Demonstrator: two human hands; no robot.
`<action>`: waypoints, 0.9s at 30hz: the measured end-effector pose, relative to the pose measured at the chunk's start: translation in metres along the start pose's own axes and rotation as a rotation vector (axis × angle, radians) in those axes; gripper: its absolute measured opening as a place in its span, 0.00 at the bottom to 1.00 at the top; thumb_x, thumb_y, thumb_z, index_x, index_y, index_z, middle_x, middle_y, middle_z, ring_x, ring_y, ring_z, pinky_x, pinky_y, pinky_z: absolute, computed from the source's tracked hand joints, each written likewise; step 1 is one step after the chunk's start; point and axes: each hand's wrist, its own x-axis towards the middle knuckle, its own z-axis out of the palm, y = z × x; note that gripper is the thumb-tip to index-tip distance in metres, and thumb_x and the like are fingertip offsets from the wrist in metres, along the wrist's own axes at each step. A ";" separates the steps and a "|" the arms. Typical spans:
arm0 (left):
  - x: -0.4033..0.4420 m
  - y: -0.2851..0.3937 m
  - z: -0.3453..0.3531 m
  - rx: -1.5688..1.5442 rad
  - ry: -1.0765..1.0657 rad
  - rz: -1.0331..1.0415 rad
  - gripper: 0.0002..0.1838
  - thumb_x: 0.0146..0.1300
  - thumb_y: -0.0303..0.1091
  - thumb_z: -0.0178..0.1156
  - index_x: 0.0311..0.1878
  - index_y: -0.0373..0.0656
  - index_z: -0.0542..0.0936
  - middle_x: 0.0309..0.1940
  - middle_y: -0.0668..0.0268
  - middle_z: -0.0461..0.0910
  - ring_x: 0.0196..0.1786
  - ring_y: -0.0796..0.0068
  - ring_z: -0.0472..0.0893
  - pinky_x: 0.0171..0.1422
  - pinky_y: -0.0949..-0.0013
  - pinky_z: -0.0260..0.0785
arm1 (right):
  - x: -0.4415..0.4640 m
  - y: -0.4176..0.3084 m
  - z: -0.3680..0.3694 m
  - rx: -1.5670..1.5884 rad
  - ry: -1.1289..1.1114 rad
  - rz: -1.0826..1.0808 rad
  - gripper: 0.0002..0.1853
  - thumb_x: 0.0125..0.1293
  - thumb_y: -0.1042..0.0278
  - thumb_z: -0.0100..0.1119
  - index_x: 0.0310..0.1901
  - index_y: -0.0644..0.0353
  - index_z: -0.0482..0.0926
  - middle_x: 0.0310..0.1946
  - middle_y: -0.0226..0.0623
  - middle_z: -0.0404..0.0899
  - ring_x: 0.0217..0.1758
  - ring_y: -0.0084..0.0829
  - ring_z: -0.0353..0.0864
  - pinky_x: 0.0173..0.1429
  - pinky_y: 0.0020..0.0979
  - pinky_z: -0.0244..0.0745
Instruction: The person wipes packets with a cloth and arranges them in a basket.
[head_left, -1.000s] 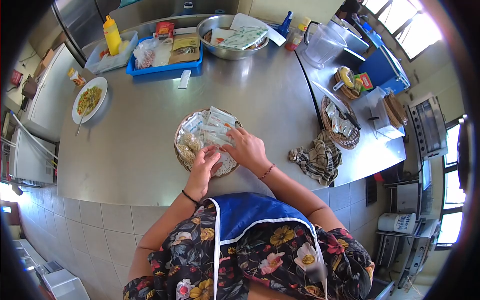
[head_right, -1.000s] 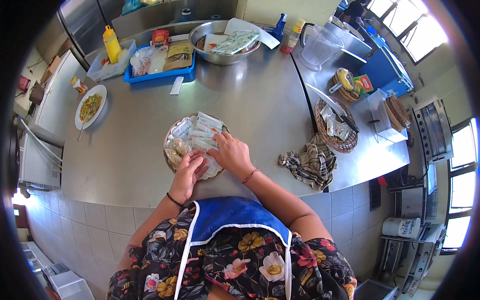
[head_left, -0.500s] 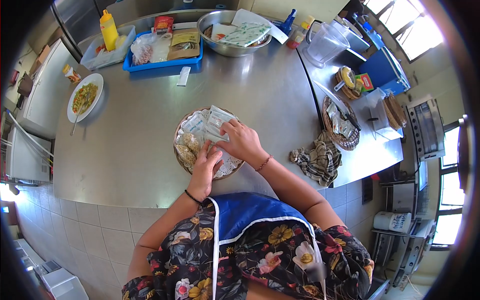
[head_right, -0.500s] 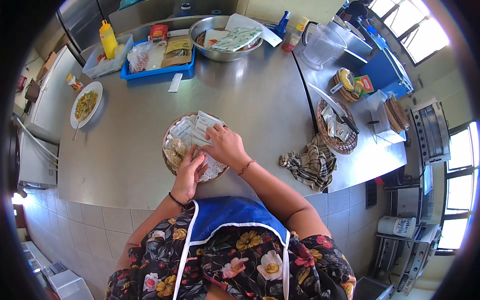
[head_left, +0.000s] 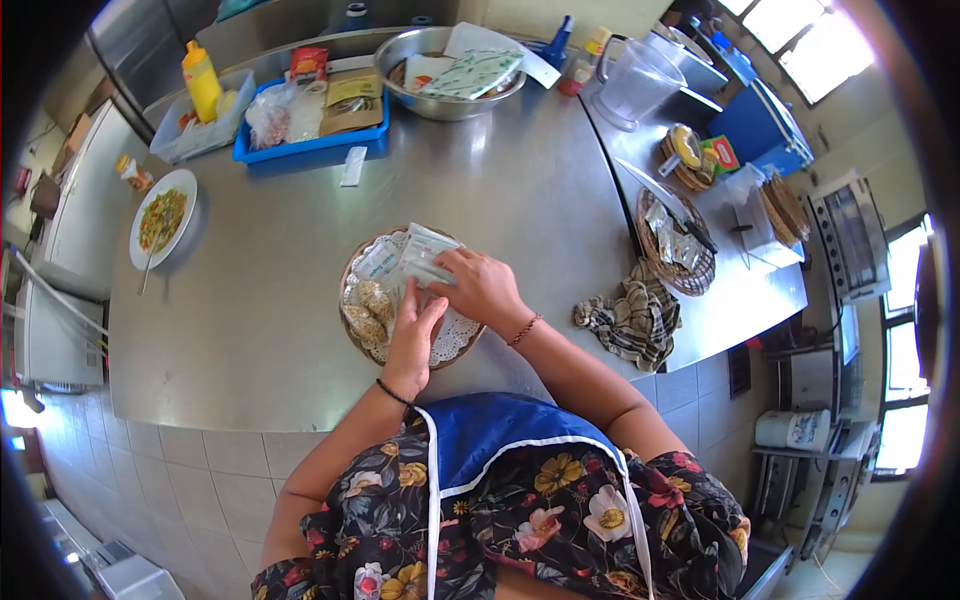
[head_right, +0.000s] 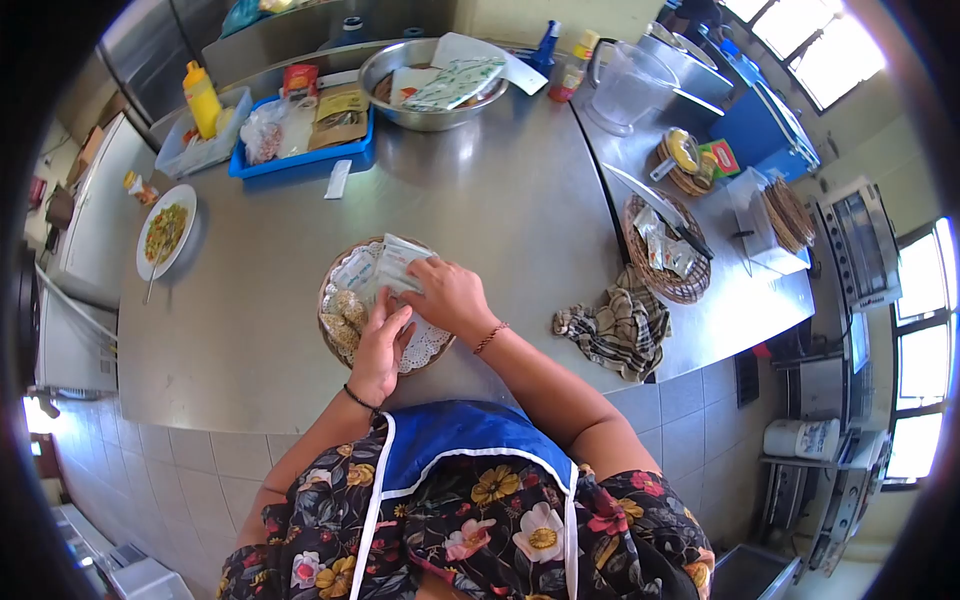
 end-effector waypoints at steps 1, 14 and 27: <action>-0.004 -0.004 -0.001 -0.015 0.013 0.001 0.42 0.70 0.35 0.58 0.80 0.45 0.47 0.71 0.71 0.61 0.67 0.78 0.67 0.70 0.67 0.60 | -0.004 -0.002 0.000 0.004 -0.010 0.004 0.20 0.57 0.48 0.67 0.47 0.51 0.82 0.41 0.37 0.84 0.45 0.41 0.85 0.46 0.41 0.80; -0.005 -0.008 -0.004 -0.008 0.044 0.009 0.42 0.70 0.33 0.58 0.81 0.55 0.46 0.74 0.70 0.58 0.67 0.76 0.66 0.68 0.66 0.60 | -0.043 0.024 -0.044 0.113 0.170 0.034 0.15 0.60 0.54 0.66 0.44 0.51 0.84 0.39 0.36 0.82 0.44 0.40 0.84 0.46 0.40 0.80; -0.054 -0.035 0.092 0.303 0.051 0.340 0.36 0.71 0.30 0.53 0.79 0.44 0.51 0.80 0.60 0.47 0.80 0.55 0.50 0.78 0.56 0.50 | -0.143 0.294 -0.176 -0.241 0.530 0.611 0.13 0.63 0.50 0.61 0.38 0.48 0.87 0.36 0.37 0.85 0.40 0.43 0.85 0.44 0.42 0.79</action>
